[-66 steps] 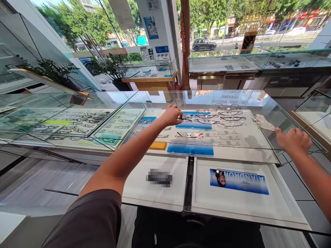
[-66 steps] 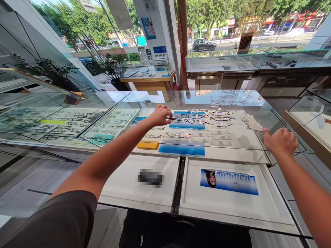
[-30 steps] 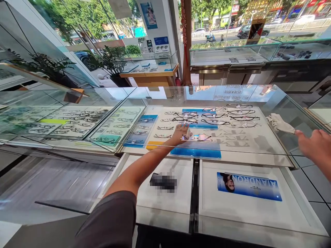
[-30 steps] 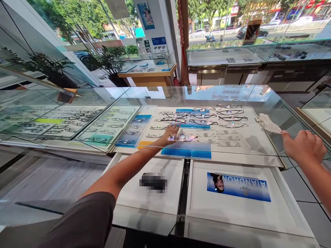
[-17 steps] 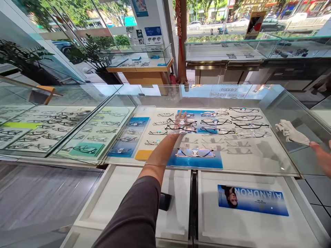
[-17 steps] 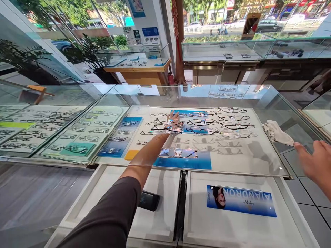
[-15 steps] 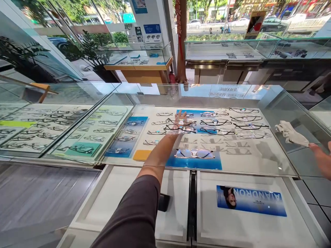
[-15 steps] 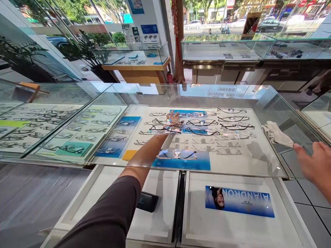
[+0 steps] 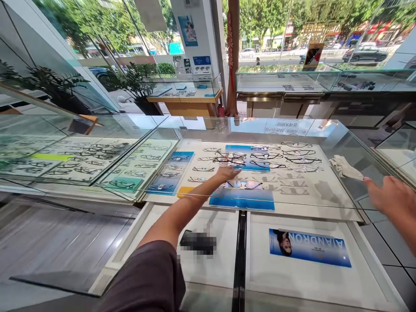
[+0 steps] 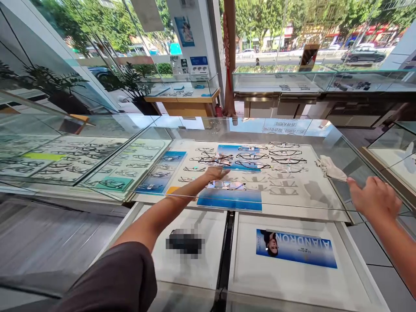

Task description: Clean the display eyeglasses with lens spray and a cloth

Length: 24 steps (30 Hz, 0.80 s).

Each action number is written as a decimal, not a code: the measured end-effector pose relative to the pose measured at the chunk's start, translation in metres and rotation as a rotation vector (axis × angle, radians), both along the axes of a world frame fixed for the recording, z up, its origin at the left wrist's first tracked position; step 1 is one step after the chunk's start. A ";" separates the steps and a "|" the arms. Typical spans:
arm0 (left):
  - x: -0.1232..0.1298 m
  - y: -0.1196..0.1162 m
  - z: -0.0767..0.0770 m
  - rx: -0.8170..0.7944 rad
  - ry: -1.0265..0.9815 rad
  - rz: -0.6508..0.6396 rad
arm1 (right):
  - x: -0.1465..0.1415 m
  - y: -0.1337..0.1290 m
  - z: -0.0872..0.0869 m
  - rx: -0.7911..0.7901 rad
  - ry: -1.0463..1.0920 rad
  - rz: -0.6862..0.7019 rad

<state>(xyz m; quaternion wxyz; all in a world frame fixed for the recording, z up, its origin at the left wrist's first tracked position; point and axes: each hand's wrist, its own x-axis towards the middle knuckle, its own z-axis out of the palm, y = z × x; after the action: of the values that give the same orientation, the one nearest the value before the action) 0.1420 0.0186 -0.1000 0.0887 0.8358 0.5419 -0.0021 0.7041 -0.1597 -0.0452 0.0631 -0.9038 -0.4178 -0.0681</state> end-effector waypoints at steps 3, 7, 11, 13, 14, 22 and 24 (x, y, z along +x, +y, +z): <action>-0.018 -0.048 0.016 0.032 0.017 -0.017 | -0.009 0.002 0.003 0.038 0.026 0.020; -0.042 -0.125 0.043 -0.008 0.027 -0.092 | -0.018 0.004 0.006 0.093 0.062 0.025; -0.067 -0.199 0.083 -0.217 0.016 -0.218 | -0.020 0.006 0.008 0.099 0.073 0.031; -0.076 -0.227 0.113 -0.316 -0.001 -0.273 | -0.019 0.007 0.007 0.093 0.078 0.024; -0.079 -0.237 0.132 -0.342 -0.015 -0.294 | -0.019 0.008 0.007 0.088 0.082 0.022; -0.052 -0.179 0.258 -0.048 0.013 -0.261 | -0.011 0.015 0.015 0.102 0.023 0.017; -0.040 -0.139 0.258 0.040 0.033 -0.208 | -0.004 0.020 0.022 0.059 0.007 0.028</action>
<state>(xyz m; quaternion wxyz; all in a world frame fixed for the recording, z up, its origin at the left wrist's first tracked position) 0.1016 -0.1207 0.1579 0.0625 0.8889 0.4536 -0.0145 0.7004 -0.1401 -0.0229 0.0921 -0.8958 -0.4280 -0.0761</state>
